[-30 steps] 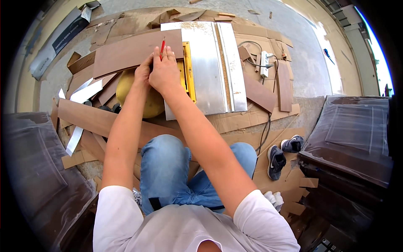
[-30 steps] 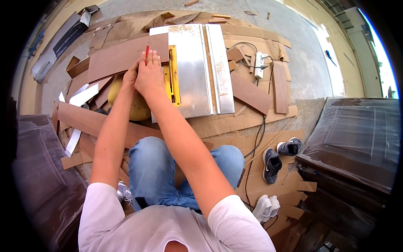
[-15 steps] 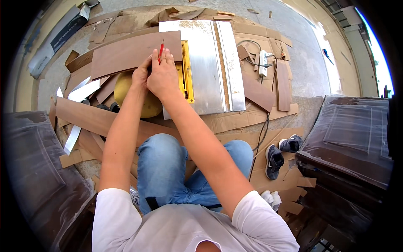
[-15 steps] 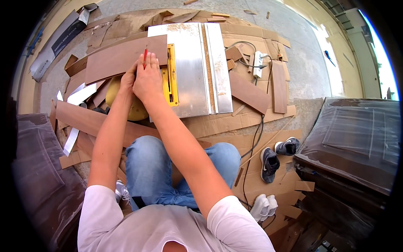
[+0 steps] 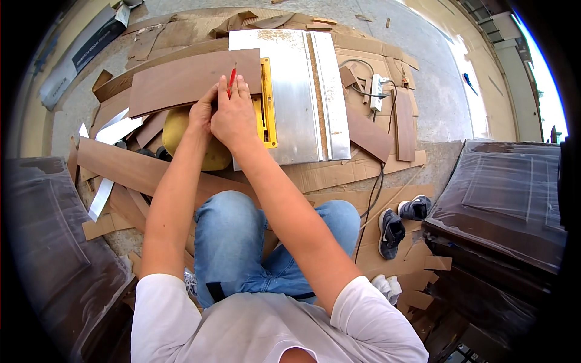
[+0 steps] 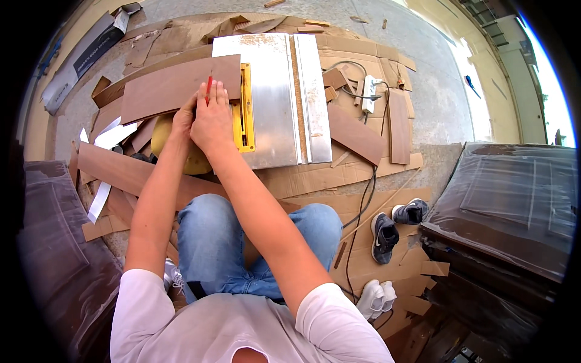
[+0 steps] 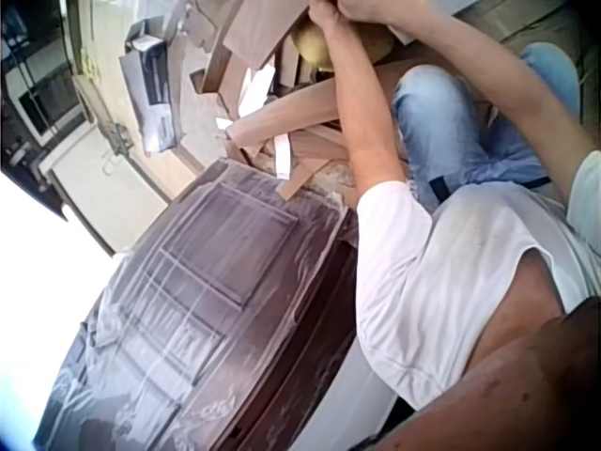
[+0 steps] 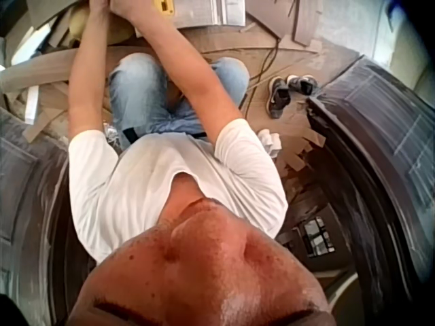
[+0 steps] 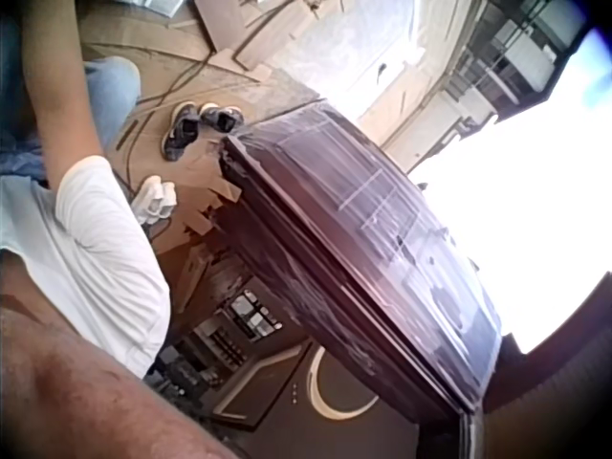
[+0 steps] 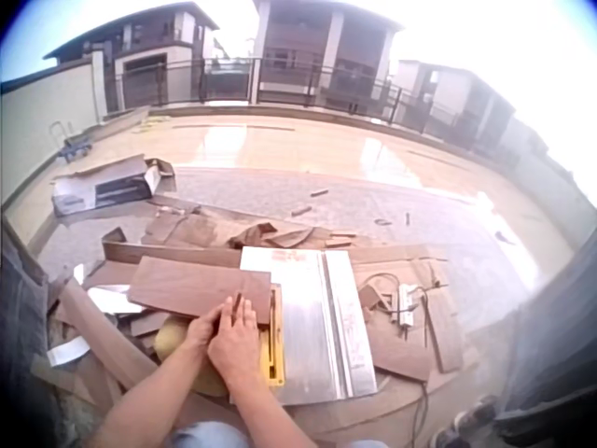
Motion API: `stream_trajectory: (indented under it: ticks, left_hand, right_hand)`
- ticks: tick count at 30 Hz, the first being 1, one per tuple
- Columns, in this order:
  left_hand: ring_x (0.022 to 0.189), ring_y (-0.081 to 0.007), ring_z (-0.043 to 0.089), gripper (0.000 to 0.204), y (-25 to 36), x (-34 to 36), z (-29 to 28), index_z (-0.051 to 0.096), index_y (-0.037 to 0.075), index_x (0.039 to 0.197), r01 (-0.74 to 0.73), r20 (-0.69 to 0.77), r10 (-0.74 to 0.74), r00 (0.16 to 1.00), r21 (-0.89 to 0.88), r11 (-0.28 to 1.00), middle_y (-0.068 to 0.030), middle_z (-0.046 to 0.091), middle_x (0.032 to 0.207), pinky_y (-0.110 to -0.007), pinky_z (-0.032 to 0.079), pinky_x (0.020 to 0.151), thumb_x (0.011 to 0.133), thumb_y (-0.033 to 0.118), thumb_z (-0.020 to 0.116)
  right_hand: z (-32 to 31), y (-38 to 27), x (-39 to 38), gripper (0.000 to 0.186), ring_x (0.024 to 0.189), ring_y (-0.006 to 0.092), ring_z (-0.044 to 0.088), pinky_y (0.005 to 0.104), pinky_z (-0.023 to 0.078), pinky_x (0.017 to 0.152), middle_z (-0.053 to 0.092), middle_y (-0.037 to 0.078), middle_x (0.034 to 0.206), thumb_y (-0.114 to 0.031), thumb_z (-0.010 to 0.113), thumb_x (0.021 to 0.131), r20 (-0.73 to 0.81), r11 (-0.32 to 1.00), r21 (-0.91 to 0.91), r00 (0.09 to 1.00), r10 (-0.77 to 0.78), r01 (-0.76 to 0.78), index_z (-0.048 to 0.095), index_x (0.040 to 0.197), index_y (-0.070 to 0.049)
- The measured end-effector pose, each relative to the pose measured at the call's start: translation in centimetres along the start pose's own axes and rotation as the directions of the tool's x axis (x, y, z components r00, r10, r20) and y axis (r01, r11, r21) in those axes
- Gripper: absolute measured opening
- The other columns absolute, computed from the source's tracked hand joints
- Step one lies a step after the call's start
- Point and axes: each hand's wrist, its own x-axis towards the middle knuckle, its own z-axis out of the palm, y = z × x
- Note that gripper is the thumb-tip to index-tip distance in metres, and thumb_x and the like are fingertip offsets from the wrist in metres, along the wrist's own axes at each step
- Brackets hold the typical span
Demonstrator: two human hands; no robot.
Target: The person measures, marks with a pencil, cuts with a table saw, and installs wooden floorboards on a subfloor using glue, a hammer, and a pneumatic nail gun.
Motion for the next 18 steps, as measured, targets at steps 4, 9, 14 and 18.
stream_trajectory:
  ticks: [4,9,14,18]
  left_hand:
    - [0.1,-0.0241,0.068,0.028,-0.5,-0.6,0.1,0.068,-0.002,0.116,0.005,-0.019,-0.005,1.0,0.009,1.0,-0.0118,0.07,0.113,-0.037,0.057,0.09,0.092,0.011,0.072]
    - [0.114,-0.023,0.062,0.036,-0.5,-0.9,-0.4,0.063,0.005,0.129,0.027,-0.013,-0.026,1.0,0.079,0.997,-0.0074,0.066,0.127,-0.037,0.049,0.102,0.097,0.021,0.066]
    - [0.117,-0.0235,0.06,0.036,-0.6,-1.4,-0.7,0.062,0.006,0.13,0.025,0.01,-0.026,1.0,0.082,0.996,-0.0073,0.065,0.13,-0.038,0.048,0.105,0.098,0.022,0.065]
    - [0.119,-0.0235,0.059,0.037,-1.0,-2.2,-0.2,0.062,0.006,0.131,0.03,0.001,-0.03,1.0,0.084,0.996,-0.0072,0.064,0.131,-0.038,0.046,0.106,0.098,0.022,0.065]
  right_hand:
    - [-0.3,0.2,-0.5,0.067,0.143,0.0465,0.036,0.0479,0.023,0.122,0.045,0.038,0.143,-0.011,0.053,0.082,-0.015,1.0,0.024,1.0,0.003,-0.003,0.041,0.144,0.012]
    - [-0.6,-0.1,-0.9,0.067,0.145,0.0453,0.033,0.0483,0.021,0.123,0.038,0.037,0.149,-0.012,0.055,0.084,0.034,0.999,0.029,0.999,0.024,-0.025,0.04,0.146,0.009]
    - [-0.8,-0.5,-1.4,0.066,0.145,0.0462,0.033,0.049,0.021,0.123,0.038,0.037,0.149,-0.012,0.054,0.084,0.036,0.999,0.035,0.999,0.02,-0.022,0.04,0.145,0.01]
    - [-1.1,-0.4,-1.7,0.066,0.145,0.046,0.033,0.0491,0.022,0.123,0.038,0.037,0.149,-0.012,0.054,0.084,0.04,0.999,0.03,0.999,0.026,-0.027,0.04,0.145,0.01]
